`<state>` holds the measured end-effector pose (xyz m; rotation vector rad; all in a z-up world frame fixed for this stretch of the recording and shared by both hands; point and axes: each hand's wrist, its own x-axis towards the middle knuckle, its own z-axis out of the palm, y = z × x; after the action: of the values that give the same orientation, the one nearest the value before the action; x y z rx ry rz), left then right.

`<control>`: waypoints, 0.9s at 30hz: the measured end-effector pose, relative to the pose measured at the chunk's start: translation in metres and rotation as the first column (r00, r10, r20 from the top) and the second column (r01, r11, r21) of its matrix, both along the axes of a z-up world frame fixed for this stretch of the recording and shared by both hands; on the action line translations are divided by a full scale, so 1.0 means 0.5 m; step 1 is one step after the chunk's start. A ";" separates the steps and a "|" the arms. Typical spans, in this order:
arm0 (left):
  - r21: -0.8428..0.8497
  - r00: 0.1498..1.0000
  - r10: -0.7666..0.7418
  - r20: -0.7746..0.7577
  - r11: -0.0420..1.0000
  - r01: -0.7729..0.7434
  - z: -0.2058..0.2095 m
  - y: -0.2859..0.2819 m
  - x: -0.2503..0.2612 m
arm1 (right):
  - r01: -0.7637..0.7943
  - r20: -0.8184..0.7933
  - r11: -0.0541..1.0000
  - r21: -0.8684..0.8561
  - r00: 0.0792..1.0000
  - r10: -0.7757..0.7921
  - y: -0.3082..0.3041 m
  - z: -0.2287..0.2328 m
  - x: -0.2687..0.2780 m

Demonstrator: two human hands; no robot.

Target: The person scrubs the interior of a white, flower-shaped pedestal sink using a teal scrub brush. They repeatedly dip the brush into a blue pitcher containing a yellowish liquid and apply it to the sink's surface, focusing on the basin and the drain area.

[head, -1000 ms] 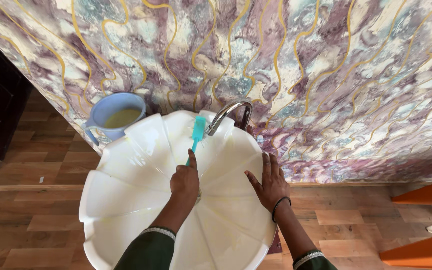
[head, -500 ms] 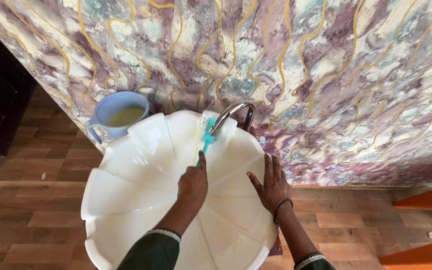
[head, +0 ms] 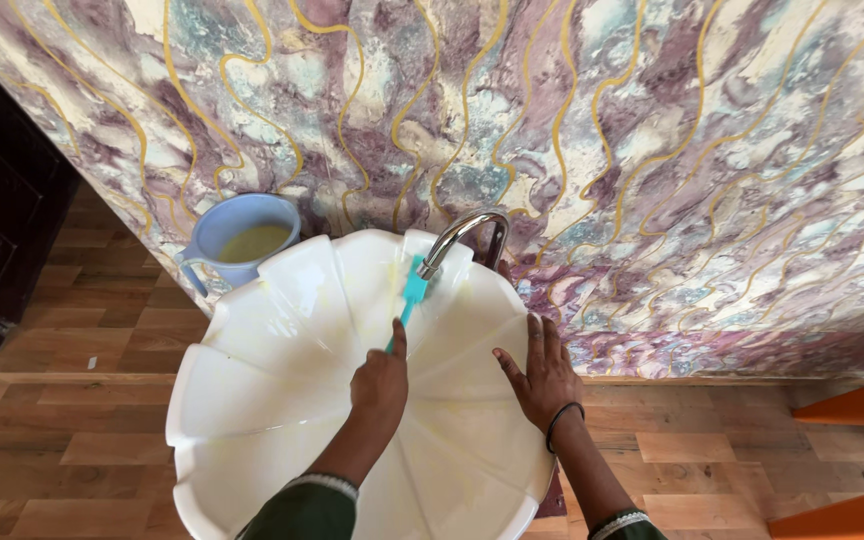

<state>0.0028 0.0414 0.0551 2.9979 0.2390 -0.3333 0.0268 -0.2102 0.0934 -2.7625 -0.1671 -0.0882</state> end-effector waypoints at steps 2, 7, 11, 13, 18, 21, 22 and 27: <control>-0.018 0.999 -0.005 -0.040 1.000 0.004 0.011 -0.012 0.032 | -0.011 0.006 1.000 0.007 1.000 0.011 0.003 0.016 0.000; -0.075 0.938 -0.117 0.326 0.986 0.150 -0.031 0.042 -0.113 | 0.003 -0.026 1.000 0.013 1.000 -0.003 0.007 0.030 -0.015; 0.011 0.984 -0.110 -0.138 0.994 0.113 -0.054 0.067 -0.156 | 0.008 -0.094 1.000 -0.004 0.996 -0.009 0.011 0.034 -0.006; -0.033 0.993 -0.106 0.049 0.994 0.108 -0.060 0.046 -0.121 | -0.004 -0.054 1.000 0.010 0.999 0.004 0.008 0.029 -0.012; -0.067 0.999 -0.029 0.027 0.997 0.030 -0.047 -0.002 0.021 | 0.009 -0.068 1.000 -0.014 0.998 -0.010 0.003 0.031 -0.002; -0.096 0.970 -0.092 0.223 0.989 0.115 -0.064 0.026 -0.055 | -0.005 -0.026 1.000 -0.002 1.000 0.005 0.008 0.018 -0.012; -0.093 0.934 -0.126 0.335 0.982 0.166 -0.065 0.036 -0.082 | -0.006 -0.016 1.000 0.005 1.000 0.006 0.007 0.017 -0.010; 0.026 0.985 -0.104 -0.137 0.994 0.109 -0.044 0.043 -0.164 | -0.006 -0.059 0.999 -0.031 0.998 0.004 0.007 0.020 0.003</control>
<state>-0.0790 0.0628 0.0331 3.0307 0.0968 -0.5508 0.0283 -0.2069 0.1035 -2.7923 -0.1608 -0.0035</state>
